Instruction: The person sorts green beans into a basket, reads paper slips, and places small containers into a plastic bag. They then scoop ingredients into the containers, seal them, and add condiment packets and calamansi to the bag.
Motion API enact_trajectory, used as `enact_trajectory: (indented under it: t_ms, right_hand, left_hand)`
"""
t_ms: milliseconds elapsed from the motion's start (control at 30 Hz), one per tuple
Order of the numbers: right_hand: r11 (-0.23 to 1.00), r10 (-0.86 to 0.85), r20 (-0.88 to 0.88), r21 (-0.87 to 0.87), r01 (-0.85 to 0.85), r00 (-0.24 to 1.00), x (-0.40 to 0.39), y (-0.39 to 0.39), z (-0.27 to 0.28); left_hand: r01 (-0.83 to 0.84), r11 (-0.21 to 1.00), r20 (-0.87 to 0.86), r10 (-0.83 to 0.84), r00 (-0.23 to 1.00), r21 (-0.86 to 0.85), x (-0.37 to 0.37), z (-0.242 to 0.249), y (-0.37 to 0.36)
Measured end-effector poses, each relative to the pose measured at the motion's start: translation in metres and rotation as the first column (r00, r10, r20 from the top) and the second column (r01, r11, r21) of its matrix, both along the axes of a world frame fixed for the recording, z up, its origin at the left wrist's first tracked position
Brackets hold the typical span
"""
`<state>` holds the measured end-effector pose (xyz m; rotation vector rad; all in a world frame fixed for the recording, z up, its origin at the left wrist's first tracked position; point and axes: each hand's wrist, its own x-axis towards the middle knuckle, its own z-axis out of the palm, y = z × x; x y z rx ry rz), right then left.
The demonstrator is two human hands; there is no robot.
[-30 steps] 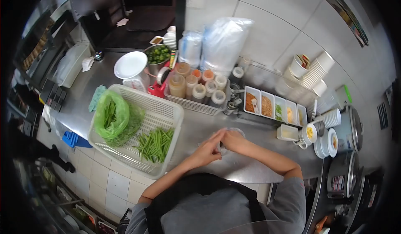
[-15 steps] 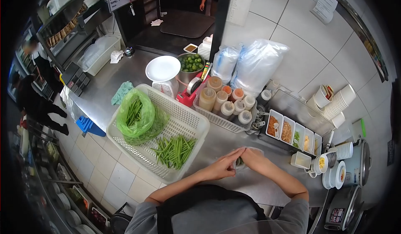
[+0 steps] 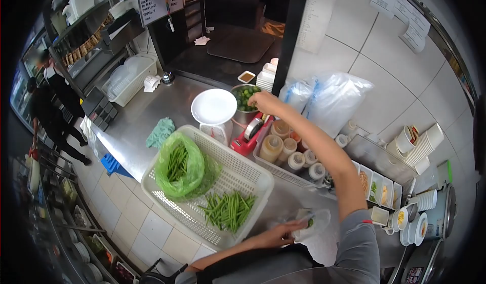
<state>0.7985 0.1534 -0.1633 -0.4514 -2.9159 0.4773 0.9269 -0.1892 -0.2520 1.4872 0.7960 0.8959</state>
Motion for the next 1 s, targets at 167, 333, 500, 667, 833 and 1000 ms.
enact_trajectory:
  t_ms: [167, 333, 500, 667, 833, 1000]
  right_hand:
    - [0.993, -0.116, 0.111, -0.018, 0.119, 0.987, -0.084, 0.047, -0.063]
    - [0.976, -0.211, 0.148, -0.024, 0.216, 0.966, -0.12, 0.057, -0.096]
    - [0.959, -0.28, 0.117, 0.003, 0.282, 0.953, -0.12, 0.056, -0.101]
    - [0.942, -0.327, 0.047, -0.057, 0.329, 0.944, -0.11, 0.075, -0.106]
    - [0.911, -0.284, -0.045, -0.323, 0.255, 0.958, -0.084, 0.075, -0.062]
    - [0.607, -0.083, -0.227, -0.784, -0.131, 0.97, 0.015, -0.014, 0.039]
  left_hand:
    - [0.044, 0.988, 0.11, -0.028, 0.994, -0.147, 0.007, -0.012, 0.001]
    - [0.036, 0.986, 0.161, -0.01, 0.987, -0.161, -0.001, -0.02, 0.003]
    - [0.02, 0.986, 0.179, 0.01, 0.984, -0.165, -0.001, -0.021, 0.002]
    - [-0.008, 0.987, 0.182, 0.037, 0.983, -0.158, 0.005, -0.023, -0.002]
    - [-0.078, 0.99, 0.152, 0.095, 0.984, -0.115, 0.011, -0.024, -0.01]
    - [-0.264, 0.93, -0.139, 0.306, 0.942, 0.255, 0.021, -0.005, 0.0]
